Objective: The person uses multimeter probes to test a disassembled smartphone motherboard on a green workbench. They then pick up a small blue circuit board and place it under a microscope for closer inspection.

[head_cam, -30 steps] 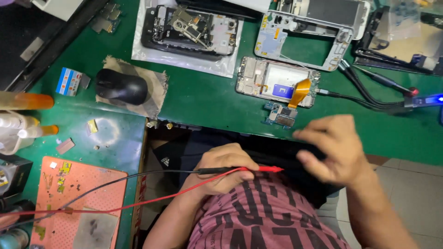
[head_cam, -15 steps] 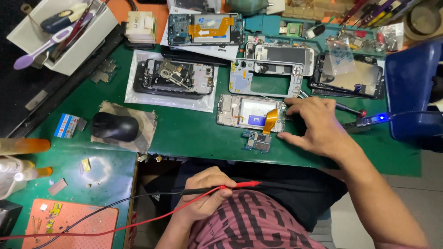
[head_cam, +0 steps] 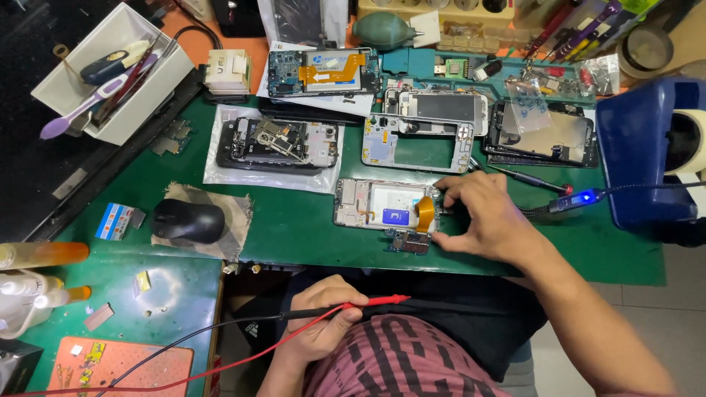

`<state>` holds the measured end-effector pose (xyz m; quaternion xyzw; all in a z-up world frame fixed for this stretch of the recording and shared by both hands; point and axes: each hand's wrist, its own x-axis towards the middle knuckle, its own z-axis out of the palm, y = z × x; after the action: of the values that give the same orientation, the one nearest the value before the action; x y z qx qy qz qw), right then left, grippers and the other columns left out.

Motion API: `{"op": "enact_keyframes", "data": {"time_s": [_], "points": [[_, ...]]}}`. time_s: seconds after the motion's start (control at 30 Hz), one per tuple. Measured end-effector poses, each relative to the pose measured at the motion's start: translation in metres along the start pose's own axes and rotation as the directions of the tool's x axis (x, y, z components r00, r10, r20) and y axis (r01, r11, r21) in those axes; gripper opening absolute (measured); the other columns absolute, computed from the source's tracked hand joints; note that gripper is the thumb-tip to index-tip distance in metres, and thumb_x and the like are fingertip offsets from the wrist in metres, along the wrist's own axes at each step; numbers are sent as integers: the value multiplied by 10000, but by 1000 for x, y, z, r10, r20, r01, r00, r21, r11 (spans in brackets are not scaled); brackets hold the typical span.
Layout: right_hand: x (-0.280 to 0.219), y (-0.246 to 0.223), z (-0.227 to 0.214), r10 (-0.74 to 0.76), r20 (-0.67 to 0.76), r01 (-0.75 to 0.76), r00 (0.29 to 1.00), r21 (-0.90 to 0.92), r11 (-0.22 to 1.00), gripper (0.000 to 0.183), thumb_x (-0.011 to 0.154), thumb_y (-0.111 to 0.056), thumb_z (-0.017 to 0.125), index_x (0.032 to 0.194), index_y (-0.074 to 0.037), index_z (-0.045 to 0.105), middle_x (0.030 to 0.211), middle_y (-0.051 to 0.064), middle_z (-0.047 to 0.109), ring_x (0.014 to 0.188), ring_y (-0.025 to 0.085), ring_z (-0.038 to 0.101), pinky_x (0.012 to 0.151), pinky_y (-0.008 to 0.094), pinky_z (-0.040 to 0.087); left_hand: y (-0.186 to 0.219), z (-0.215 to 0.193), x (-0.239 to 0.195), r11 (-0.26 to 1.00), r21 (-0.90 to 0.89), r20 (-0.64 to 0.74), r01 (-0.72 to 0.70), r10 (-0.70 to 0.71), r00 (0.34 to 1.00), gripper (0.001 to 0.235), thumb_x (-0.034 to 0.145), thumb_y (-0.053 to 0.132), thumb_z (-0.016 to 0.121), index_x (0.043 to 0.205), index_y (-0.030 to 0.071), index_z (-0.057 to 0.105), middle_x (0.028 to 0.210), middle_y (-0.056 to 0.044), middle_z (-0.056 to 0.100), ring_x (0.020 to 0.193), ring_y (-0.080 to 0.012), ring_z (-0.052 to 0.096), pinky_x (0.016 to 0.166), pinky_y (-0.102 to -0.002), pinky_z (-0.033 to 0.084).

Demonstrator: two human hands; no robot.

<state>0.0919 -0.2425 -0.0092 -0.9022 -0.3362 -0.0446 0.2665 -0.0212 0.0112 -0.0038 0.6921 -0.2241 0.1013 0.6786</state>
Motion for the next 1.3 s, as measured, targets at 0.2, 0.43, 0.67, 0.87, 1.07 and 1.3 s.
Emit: {"op": "enact_keyframes", "data": {"time_s": [0.2,0.43,0.67,0.87,1.07,1.3], "points": [[0,-7,4,-58,-25,58,998,-29,998,492,534,-323,781,820,-106,445,1021,77,574,867,203,518,705,340,267,2,-5,0,1000,15,-5,-5,5,1000,162,855,192,504,868,43,568,730,-68,584,582,-176,538,542,-253,452],[-4,-10,12,-116,-96,109,989,-75,991,366,645,-369,712,808,-139,478,1005,15,594,852,192,536,766,290,275,-3,-10,-2,994,-84,-105,-76,67,992,110,796,91,585,805,-9,629,645,-117,559,475,-212,503,437,-269,435],[-5,-23,4,-46,5,46,999,-165,985,519,609,-273,764,980,-53,476,1134,118,551,950,269,491,751,388,240,0,-13,-11,999,11,-41,-30,31,999,158,865,176,503,881,29,558,764,-108,567,621,-211,551,585,-284,463],[-4,-29,3,-53,30,59,998,-254,965,625,631,-322,742,1125,-28,498,1186,124,544,1024,271,498,777,385,233,-2,-17,-15,999,15,-54,-36,37,998,148,868,175,506,888,37,555,784,-105,576,636,-205,558,597,-278,475],[-3,-11,8,-43,92,62,995,-217,974,696,585,-356,725,1168,-45,506,1119,54,560,996,220,495,817,362,213,-1,-18,-15,999,18,-53,-50,51,997,138,865,165,515,897,38,556,789,-103,579,645,-206,567,607,-279,480],[-10,-21,2,-6,67,19,998,-204,979,685,569,-407,735,1122,-46,551,1040,70,572,948,197,509,858,356,209,-1,-19,-17,999,5,-75,-33,33,997,144,865,170,515,893,37,563,767,-107,575,629,-207,556,592,-279,464]]}}
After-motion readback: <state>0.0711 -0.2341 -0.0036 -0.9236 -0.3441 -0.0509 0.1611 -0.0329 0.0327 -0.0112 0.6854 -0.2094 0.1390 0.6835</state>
